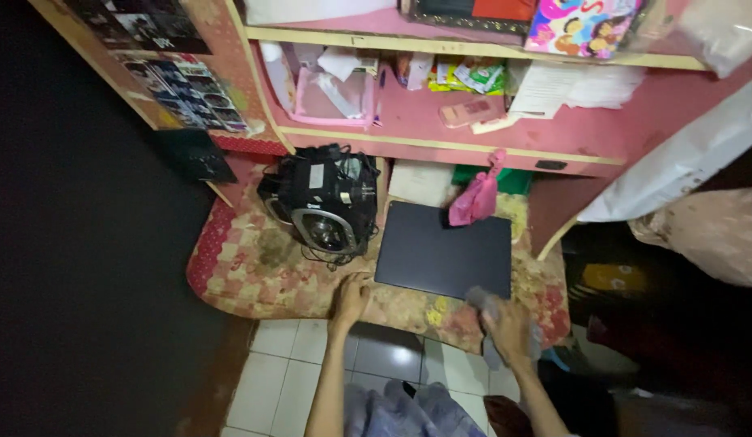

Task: The person wipes a cluttered tabletop and a small shelf area with a gray cloth. They move a water bottle, a plastic container, a speaker, and a black folder while wiping the surfaces.

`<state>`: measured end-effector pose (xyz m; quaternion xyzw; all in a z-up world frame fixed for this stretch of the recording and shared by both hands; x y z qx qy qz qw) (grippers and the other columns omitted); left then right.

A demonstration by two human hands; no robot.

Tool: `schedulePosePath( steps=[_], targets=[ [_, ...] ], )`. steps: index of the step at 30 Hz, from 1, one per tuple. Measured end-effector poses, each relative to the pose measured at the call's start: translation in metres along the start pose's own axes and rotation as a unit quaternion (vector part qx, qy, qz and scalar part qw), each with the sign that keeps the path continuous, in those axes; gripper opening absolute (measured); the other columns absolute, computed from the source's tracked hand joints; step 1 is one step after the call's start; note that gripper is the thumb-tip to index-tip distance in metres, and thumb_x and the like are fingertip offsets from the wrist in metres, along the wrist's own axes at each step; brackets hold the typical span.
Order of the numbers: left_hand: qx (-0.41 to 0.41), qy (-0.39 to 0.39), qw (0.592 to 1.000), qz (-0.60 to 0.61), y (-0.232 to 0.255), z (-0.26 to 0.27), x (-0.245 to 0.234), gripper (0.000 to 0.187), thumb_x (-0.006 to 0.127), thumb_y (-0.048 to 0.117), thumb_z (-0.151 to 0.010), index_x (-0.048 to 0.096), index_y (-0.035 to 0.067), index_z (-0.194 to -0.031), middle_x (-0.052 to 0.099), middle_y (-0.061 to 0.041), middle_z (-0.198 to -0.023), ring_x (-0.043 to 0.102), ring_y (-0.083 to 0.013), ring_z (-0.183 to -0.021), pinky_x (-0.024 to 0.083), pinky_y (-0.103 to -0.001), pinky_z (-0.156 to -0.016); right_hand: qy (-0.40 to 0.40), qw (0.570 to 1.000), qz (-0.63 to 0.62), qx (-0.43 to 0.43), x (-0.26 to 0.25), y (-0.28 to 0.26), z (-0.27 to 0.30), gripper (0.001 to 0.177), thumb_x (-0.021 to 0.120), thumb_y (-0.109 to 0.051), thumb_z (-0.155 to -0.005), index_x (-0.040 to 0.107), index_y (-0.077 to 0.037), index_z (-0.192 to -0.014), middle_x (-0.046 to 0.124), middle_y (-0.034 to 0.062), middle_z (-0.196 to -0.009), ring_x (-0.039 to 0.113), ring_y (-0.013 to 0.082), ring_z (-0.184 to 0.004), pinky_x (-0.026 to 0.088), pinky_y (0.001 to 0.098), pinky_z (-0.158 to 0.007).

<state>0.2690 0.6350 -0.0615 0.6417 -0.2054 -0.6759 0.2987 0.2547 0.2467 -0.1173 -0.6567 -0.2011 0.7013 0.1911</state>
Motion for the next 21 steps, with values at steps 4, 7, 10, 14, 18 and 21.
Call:
schedulePosePath(
  steps=[4,7,10,14,18,21],
  targets=[
    [0.084,-0.005,0.996,-0.025,0.018,-0.012,0.021,0.047,0.058,0.002,-0.087,0.060,0.007,-0.134,0.060,-0.017,-0.137,0.054,-0.0386,-0.126,0.047,-0.050,-0.103,0.261,0.954,-0.025,-0.148,-0.023,-0.053,-0.034,0.036,0.076,-0.025,-0.087,0.068,-0.001,-0.112,0.063,0.0209,-0.107,0.058,0.0407,-0.104,0.043,0.0509,-0.098],
    [0.132,-0.026,0.985,-0.111,0.014,-0.014,0.065,0.049,0.059,0.009,-0.090,0.059,0.002,-0.138,0.057,-0.019,-0.143,0.045,-0.0396,-0.140,0.043,-0.052,-0.107,0.115,0.965,0.005,-0.236,0.047,-0.106,-0.077,0.047,0.069,-0.041,-0.089,0.064,-0.013,-0.126,0.061,0.0167,-0.128,0.053,0.0405,-0.128,0.037,0.0555,-0.111],
    [0.111,-0.025,0.978,-0.173,0.010,-0.011,0.081,0.047,0.057,0.014,-0.090,0.061,0.004,-0.135,0.057,-0.012,-0.146,0.041,-0.0358,-0.144,0.039,-0.049,-0.108,-0.001,0.937,0.117,-0.329,0.093,-0.179,-0.109,0.051,0.054,-0.052,-0.095,0.057,-0.027,-0.139,0.058,0.0078,-0.139,0.050,0.0347,-0.135,0.038,0.0517,-0.111],
    [0.093,-0.034,0.971,-0.216,0.009,-0.006,0.088,0.063,0.060,0.018,-0.088,0.048,0.008,-0.149,0.046,-0.009,-0.157,0.031,-0.0371,-0.148,0.030,-0.050,-0.112,-0.099,0.939,0.170,-0.281,0.126,-0.208,-0.171,0.051,0.045,-0.054,-0.100,0.046,-0.040,-0.149,0.048,0.0007,-0.152,0.038,0.0342,-0.145,0.026,0.0593,-0.119],
    [0.126,-0.002,0.962,-0.242,-0.014,-0.013,0.101,0.068,0.060,0.025,-0.086,0.046,0.014,-0.151,0.043,-0.002,-0.160,0.031,-0.0362,-0.147,0.026,-0.052,-0.112,-0.023,0.970,0.181,-0.159,0.074,-0.187,-0.201,0.042,0.058,-0.052,-0.094,0.068,-0.029,-0.128,0.063,-0.0013,-0.141,0.050,0.0322,-0.139,0.034,0.0620,-0.114],
    [0.168,0.053,0.959,-0.221,-0.023,-0.014,0.106,0.061,0.051,0.029,-0.093,0.045,0.018,-0.153,0.046,0.000,-0.158,0.027,-0.0365,-0.149,0.020,-0.053,-0.114,0.053,0.988,0.130,-0.060,0.022,-0.135,-0.196,0.041,0.062,-0.050,-0.093,0.071,-0.026,-0.126,0.070,0.0072,-0.134,0.061,0.0349,-0.129,0.043,0.0567,-0.110]
  ],
)
Point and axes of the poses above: each hand's wrist, its own z-axis away from the middle knuckle, its own x-axis out of the palm, y = z × x, the point moved 9 cm from there along -z, towards the middle knuckle
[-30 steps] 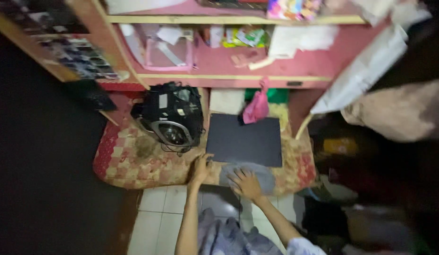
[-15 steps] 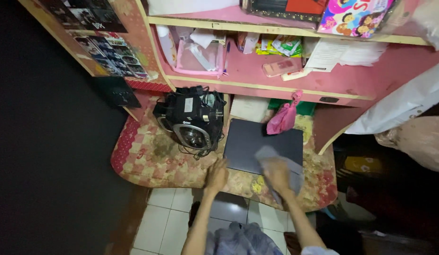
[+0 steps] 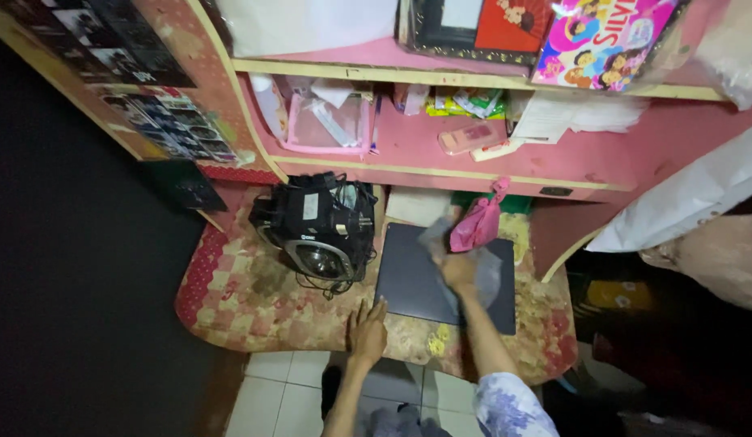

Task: The person wipes a cluttered tabletop and a small shelf area with a gray cloth. They move a water bottle, a plastic container, a speaker, and a black folder while wiping the surfaces.

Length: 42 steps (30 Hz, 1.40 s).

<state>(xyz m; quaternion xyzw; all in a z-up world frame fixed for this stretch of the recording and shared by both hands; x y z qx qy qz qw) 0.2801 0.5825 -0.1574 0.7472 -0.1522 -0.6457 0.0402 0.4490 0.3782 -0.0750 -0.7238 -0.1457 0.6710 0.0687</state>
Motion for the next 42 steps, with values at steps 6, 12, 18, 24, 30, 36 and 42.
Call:
schedulePosePath(
  steps=[6,12,18,24,30,36,42],
  targets=[
    [-0.013,-0.009,1.000,0.012,-0.001,0.000,0.011,0.060,0.053,0.030,-0.091,0.048,0.022,-0.151,0.040,0.008,-0.162,0.025,-0.0355,-0.151,0.021,-0.055,-0.114,0.025,0.988,0.081,0.132,-0.037,0.138,0.076,0.051,0.046,-0.061,-0.103,0.067,-0.024,-0.132,0.069,0.0100,-0.132,0.063,0.0295,-0.128,0.048,0.0494,-0.105],
    [-0.002,0.101,0.995,0.021,0.009,0.005,0.008,0.051,0.052,0.033,-0.098,0.056,0.011,-0.145,0.045,-0.005,-0.160,0.025,-0.0355,-0.153,0.023,-0.047,-0.115,0.018,0.983,0.093,0.157,0.004,0.224,0.204,0.054,0.037,-0.059,-0.106,0.060,-0.025,-0.143,0.060,0.0026,-0.148,0.049,0.0283,-0.145,0.037,0.0555,-0.118],
    [-0.045,0.092,0.995,0.006,0.008,0.002,0.008,0.074,0.064,0.037,-0.081,0.051,0.023,-0.152,0.050,0.002,-0.156,0.043,-0.0346,-0.144,0.042,-0.046,-0.103,-0.045,0.978,0.126,0.160,0.034,0.259,0.164,0.056,0.048,-0.060,-0.097,0.043,-0.045,-0.150,0.049,-0.0071,-0.156,0.035,0.0265,-0.153,0.037,0.0628,-0.114],
    [-0.110,-0.090,0.989,0.050,0.017,0.004,-0.013,0.074,0.059,0.015,-0.087,0.034,0.016,-0.157,0.031,0.003,-0.166,0.031,-0.0361,-0.149,0.034,-0.047,-0.114,0.113,0.969,0.179,0.126,-0.009,0.237,0.131,0.053,0.052,-0.060,-0.090,0.061,-0.034,-0.136,0.054,0.0037,-0.147,0.057,0.0427,-0.123,0.046,0.0654,-0.094],
    [-0.123,-0.058,0.988,0.071,-0.005,0.011,0.019,0.073,0.057,0.037,-0.091,0.034,0.034,-0.160,0.029,0.014,-0.167,0.026,-0.0284,-0.153,0.030,-0.045,-0.115,0.021,0.977,0.056,0.205,-0.017,0.213,0.188,0.059,0.048,-0.058,-0.099,0.050,-0.028,-0.150,0.057,0.0126,-0.146,0.062,0.0430,-0.127,0.056,0.0585,-0.095],
    [-0.081,0.005,0.997,0.001,-0.006,0.002,0.016,0.060,0.055,0.043,-0.092,0.052,0.028,-0.150,0.045,0.007,-0.159,0.025,-0.0237,-0.154,0.022,-0.044,-0.117,0.231,0.970,0.016,0.074,-0.014,0.171,0.172,0.037,0.076,-0.042,-0.086,0.076,-0.015,-0.110,0.073,0.0143,-0.120,0.070,0.0358,-0.107,0.054,0.0483,-0.097],
    [-0.034,-0.047,0.996,-0.066,-0.007,-0.001,0.020,0.078,0.061,0.039,-0.086,0.036,0.029,-0.159,0.027,0.014,-0.168,0.018,-0.0299,-0.156,0.015,-0.053,-0.120,-0.012,0.991,-0.113,-0.072,0.031,0.015,0.082,0.045,0.049,-0.055,-0.100,0.072,-0.027,-0.127,0.070,0.0036,-0.131,0.053,0.0283,-0.139,0.030,0.0477,-0.121]
  ],
)
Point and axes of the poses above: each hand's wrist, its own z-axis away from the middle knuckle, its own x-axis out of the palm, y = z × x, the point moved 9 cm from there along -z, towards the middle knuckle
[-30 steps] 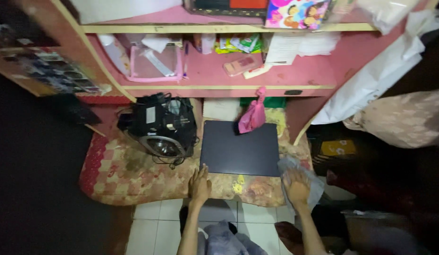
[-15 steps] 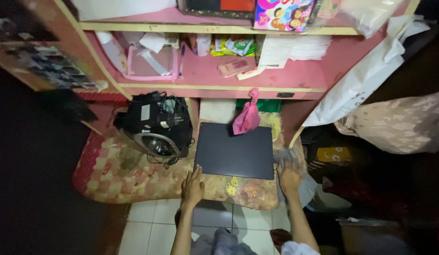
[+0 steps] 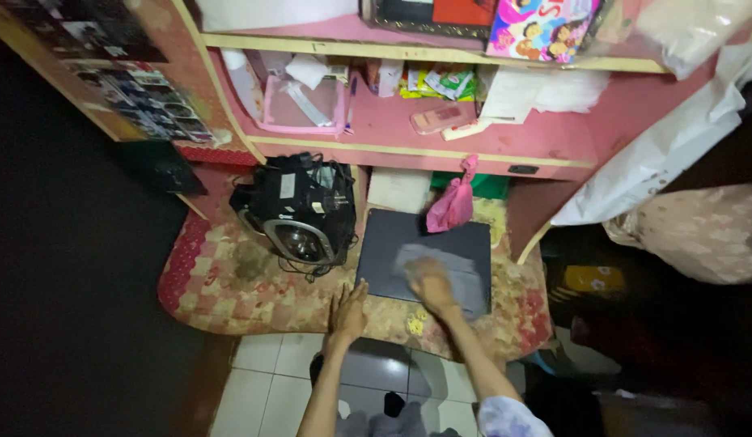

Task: The person wipes a cluttered tabletop and a small shelf area with a gray cloth. They move a water bottle, a plastic container, a speaker, and a black folder while wiping the surfaces.

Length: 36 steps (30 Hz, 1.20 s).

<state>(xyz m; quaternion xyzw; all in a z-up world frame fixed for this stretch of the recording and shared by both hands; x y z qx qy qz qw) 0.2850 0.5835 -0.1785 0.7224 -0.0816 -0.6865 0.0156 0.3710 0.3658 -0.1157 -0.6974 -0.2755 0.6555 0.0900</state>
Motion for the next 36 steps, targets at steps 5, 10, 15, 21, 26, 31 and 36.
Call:
schedulePosePath(
  steps=[5,10,15,21,26,31,36],
  targets=[
    [-0.050,-0.063,0.996,0.032,-0.004,0.007,0.011,0.090,0.060,0.040,-0.083,0.017,0.038,-0.163,0.018,0.020,-0.169,0.011,-0.0261,-0.157,0.006,-0.059,-0.120,-0.051,0.952,0.085,-0.290,0.049,-0.108,-0.024,0.045,0.053,-0.051,-0.097,0.055,-0.025,-0.135,0.058,0.0084,-0.129,0.051,0.0354,-0.131,0.038,0.0499,-0.113],
    [-0.014,-0.024,0.999,0.024,-0.002,0.011,-0.006,0.081,0.057,0.039,-0.091,0.021,0.030,-0.163,0.008,0.007,-0.172,0.001,-0.0259,-0.158,0.003,-0.054,-0.122,-0.114,0.990,0.082,0.026,-0.028,-0.053,-0.039,0.038,0.059,-0.051,-0.096,0.075,-0.020,-0.112,0.072,0.0073,-0.122,0.062,0.0299,-0.126,0.042,0.0462,-0.113],
    [-0.009,-0.040,0.987,0.157,-0.005,0.014,-0.010,0.078,0.063,0.026,-0.094,0.026,0.026,-0.163,0.007,-0.002,-0.173,0.000,-0.0260,-0.158,0.001,-0.056,-0.123,-0.040,0.954,0.220,0.199,-0.041,0.088,-0.015,0.055,0.038,-0.063,-0.105,0.067,-0.027,-0.135,0.059,0.0056,-0.148,0.049,0.0344,-0.143,0.021,0.0641,-0.121],
    [-0.065,-0.127,0.980,0.139,-0.005,0.012,0.001,0.090,0.062,0.015,-0.087,0.020,0.037,-0.163,0.014,0.017,-0.170,0.017,-0.0340,-0.155,0.010,-0.061,-0.122,0.122,0.972,0.199,0.030,-0.088,-0.053,-0.012,0.025,0.058,-0.041,-0.098,0.075,-0.030,-0.113,0.074,0.0005,-0.114,0.069,0.0223,-0.111,0.053,0.0497,-0.098],
    [-0.066,-0.090,0.982,0.151,-0.016,0.019,0.012,0.069,0.068,0.024,-0.086,0.047,0.024,-0.151,0.036,0.010,-0.164,0.029,-0.0329,-0.152,0.026,-0.061,-0.117,-0.063,0.972,0.166,-0.153,0.036,-0.116,0.056,0.050,0.041,-0.053,-0.101,0.050,-0.032,-0.146,0.056,0.0063,-0.140,0.050,0.0334,-0.133,0.037,0.0607,-0.107],
    [-0.046,-0.033,0.987,0.150,-0.005,0.014,-0.026,0.064,0.061,0.020,-0.087,0.052,0.026,-0.150,0.048,0.010,-0.157,0.033,-0.0335,-0.151,0.021,-0.053,-0.121,-0.055,0.950,0.152,-0.265,0.020,-0.062,0.136,0.053,0.048,-0.050,-0.099,0.047,-0.033,-0.149,0.053,0.0063,-0.141,0.050,0.0335,-0.129,0.043,0.0563,-0.101],
    [-0.078,0.025,0.958,0.276,-0.013,0.001,-0.021,0.049,0.060,0.008,-0.084,0.071,0.013,-0.131,0.065,-0.003,-0.142,0.056,-0.0342,-0.133,0.040,-0.043,-0.114,-0.150,0.977,0.019,-0.152,-0.056,0.041,0.161,0.057,0.063,-0.059,-0.093,0.066,-0.017,-0.131,0.066,0.0120,-0.130,0.055,0.0370,-0.131,0.035,0.0573,-0.114]
  ],
)
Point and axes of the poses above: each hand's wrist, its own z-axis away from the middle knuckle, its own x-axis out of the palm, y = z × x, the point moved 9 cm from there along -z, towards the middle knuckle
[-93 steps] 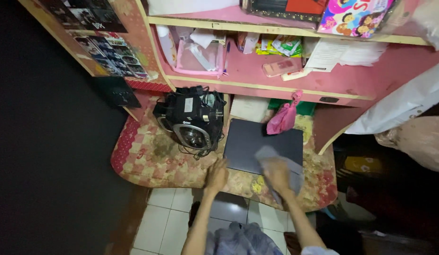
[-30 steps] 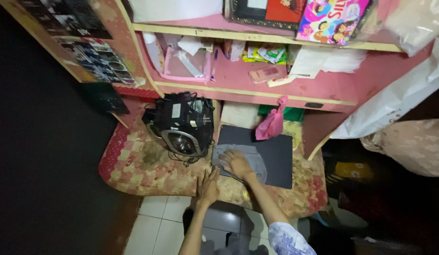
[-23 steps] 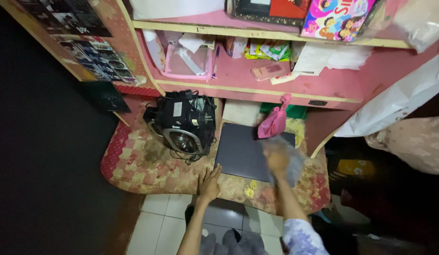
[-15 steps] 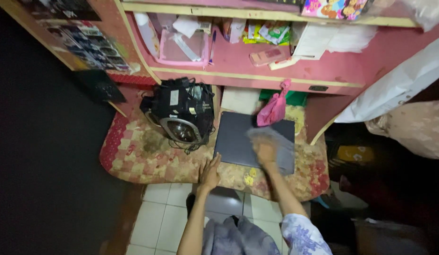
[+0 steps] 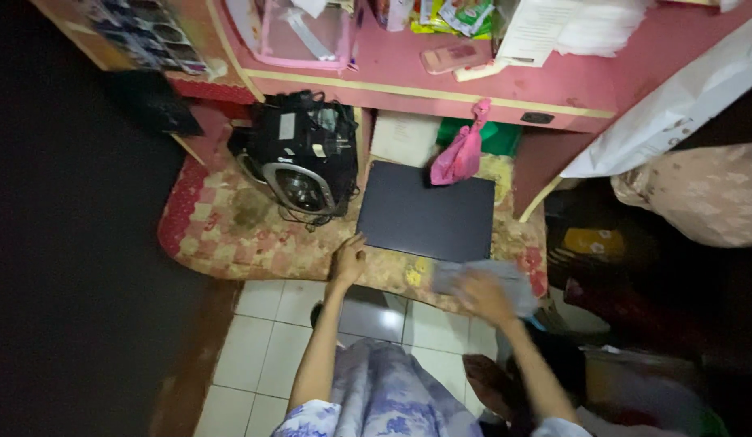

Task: The person wipes a cluttered tabletop and a small shelf area with a gray cloth. They move a water bottle, a plastic container, a speaker, and a black folder while wiping the surfaces.

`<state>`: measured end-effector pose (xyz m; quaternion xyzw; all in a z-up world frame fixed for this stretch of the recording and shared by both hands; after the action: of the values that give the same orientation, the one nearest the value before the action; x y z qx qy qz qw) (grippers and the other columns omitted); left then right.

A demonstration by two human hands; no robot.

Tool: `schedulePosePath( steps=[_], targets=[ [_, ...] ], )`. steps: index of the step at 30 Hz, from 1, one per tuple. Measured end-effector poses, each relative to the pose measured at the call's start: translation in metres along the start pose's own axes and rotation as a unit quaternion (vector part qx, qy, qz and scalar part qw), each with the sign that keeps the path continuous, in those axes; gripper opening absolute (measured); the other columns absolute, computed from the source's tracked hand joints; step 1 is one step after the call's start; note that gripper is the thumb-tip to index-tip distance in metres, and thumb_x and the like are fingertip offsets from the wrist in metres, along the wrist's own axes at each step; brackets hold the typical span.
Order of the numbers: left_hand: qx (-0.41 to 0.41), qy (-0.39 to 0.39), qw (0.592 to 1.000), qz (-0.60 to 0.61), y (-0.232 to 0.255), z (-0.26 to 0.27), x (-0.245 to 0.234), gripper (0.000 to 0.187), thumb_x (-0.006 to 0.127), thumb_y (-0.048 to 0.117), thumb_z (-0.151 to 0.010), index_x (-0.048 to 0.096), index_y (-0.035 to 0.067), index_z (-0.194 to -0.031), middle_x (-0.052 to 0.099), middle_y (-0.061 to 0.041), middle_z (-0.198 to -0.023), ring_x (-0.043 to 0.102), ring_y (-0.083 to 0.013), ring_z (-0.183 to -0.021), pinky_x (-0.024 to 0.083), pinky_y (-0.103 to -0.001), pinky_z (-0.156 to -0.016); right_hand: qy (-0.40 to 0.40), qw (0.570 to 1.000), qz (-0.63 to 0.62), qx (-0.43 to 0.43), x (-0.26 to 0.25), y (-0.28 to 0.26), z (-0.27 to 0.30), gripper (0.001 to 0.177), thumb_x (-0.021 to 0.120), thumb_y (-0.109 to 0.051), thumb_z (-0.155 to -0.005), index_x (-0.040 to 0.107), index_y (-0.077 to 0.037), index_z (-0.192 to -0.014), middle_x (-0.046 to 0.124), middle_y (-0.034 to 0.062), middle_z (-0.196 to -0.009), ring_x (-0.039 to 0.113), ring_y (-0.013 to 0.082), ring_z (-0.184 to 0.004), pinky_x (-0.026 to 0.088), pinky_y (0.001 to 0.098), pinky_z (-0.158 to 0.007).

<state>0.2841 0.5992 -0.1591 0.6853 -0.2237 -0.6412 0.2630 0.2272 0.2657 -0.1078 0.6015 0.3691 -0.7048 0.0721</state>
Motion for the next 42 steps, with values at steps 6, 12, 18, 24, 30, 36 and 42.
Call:
schedulePosePath(
  steps=[6,12,18,24,30,36,42],
  targets=[
    [-0.028,0.065,0.993,0.092,-0.004,-0.025,-0.005,0.056,0.073,0.012,-0.080,0.066,0.009,-0.135,0.065,-0.021,-0.129,0.058,-0.0436,-0.126,0.044,-0.050,-0.108,-0.007,0.972,0.235,0.020,-0.010,0.062,0.033,0.047,0.038,-0.062,-0.098,0.055,-0.037,-0.134,0.059,-0.0044,-0.137,0.056,0.0202,-0.132,0.030,0.0579,-0.119],
    [-0.194,-0.005,0.969,0.152,-0.020,-0.055,-0.001,0.047,0.068,0.031,-0.090,0.068,0.000,-0.125,0.070,-0.027,-0.123,0.061,-0.0424,-0.123,0.047,-0.057,-0.104,0.242,0.956,-0.062,0.151,-0.053,0.073,-0.043,0.036,0.057,-0.024,-0.104,0.060,-0.005,-0.134,0.065,0.0215,-0.117,0.064,0.0411,-0.116,0.047,0.0509,-0.103],
    [-0.208,-0.036,0.976,0.043,-0.039,-0.061,0.030,0.051,0.075,0.044,-0.079,0.072,0.013,-0.119,0.075,-0.015,-0.112,0.071,-0.0348,-0.111,0.058,-0.051,-0.091,0.211,0.871,-0.245,0.371,0.042,0.168,-0.093,0.049,0.071,-0.035,-0.092,0.068,0.003,-0.122,0.073,0.0295,-0.107,0.068,0.0426,-0.112,0.053,0.0536,-0.093],
    [-0.206,-0.016,0.969,0.134,-0.023,-0.032,0.000,0.061,0.071,0.019,-0.084,0.058,0.003,-0.142,0.064,-0.030,-0.129,0.062,-0.0453,-0.122,0.053,-0.054,-0.100,0.111,0.934,0.054,0.336,-0.083,0.028,-0.031,0.070,0.060,-0.062,-0.093,0.059,-0.012,-0.143,0.063,0.0245,-0.137,0.061,0.0470,-0.125,0.052,0.0586,-0.098],
    [-0.170,-0.043,0.961,0.214,-0.026,-0.024,-0.005,0.055,0.063,0.008,-0.088,0.058,0.011,-0.143,0.071,-0.012,-0.126,0.069,-0.0293,-0.107,0.054,-0.037,-0.091,0.057,0.907,0.231,0.347,-0.018,0.063,0.059,0.091,0.064,-0.065,-0.078,0.052,-0.004,-0.145,0.062,0.0216,-0.130,0.063,0.0427,-0.110,0.051,0.0536,-0.096],
    [-0.145,0.144,0.957,0.205,-0.076,0.023,-0.066,0.030,0.059,0.016,-0.086,0.076,0.013,-0.110,0.079,0.004,-0.111,0.074,-0.0201,-0.095,0.056,-0.028,-0.081,0.062,0.910,0.241,0.333,0.011,-0.004,0.013,0.072,0.068,-0.061,-0.082,0.062,-0.008,-0.131,0.062,0.0144,-0.125,0.061,0.0332,-0.110,0.050,0.0476,-0.097],
    [-0.172,0.282,0.885,0.328,-0.184,0.067,-0.135,0.031,0.058,-0.008,-0.088,0.067,-0.001,-0.118,0.074,-0.010,-0.106,0.070,-0.0199,-0.092,0.055,-0.028,-0.083,0.019,0.945,0.143,0.294,0.076,-0.108,-0.085,0.080,0.069,-0.056,-0.084,0.047,-0.016,-0.149,0.047,0.0203,-0.151,0.048,0.0397,-0.136,0.035,0.0610,-0.110]
  ],
)
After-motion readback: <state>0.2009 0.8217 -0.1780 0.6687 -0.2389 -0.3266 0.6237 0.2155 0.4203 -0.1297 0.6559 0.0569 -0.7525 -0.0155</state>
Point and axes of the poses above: each hand's wrist, its own z-axis away from the middle knuckle, its own x-axis out of the palm, y = z × x, the point moved 9 cm from there along -z, towards the middle knuckle
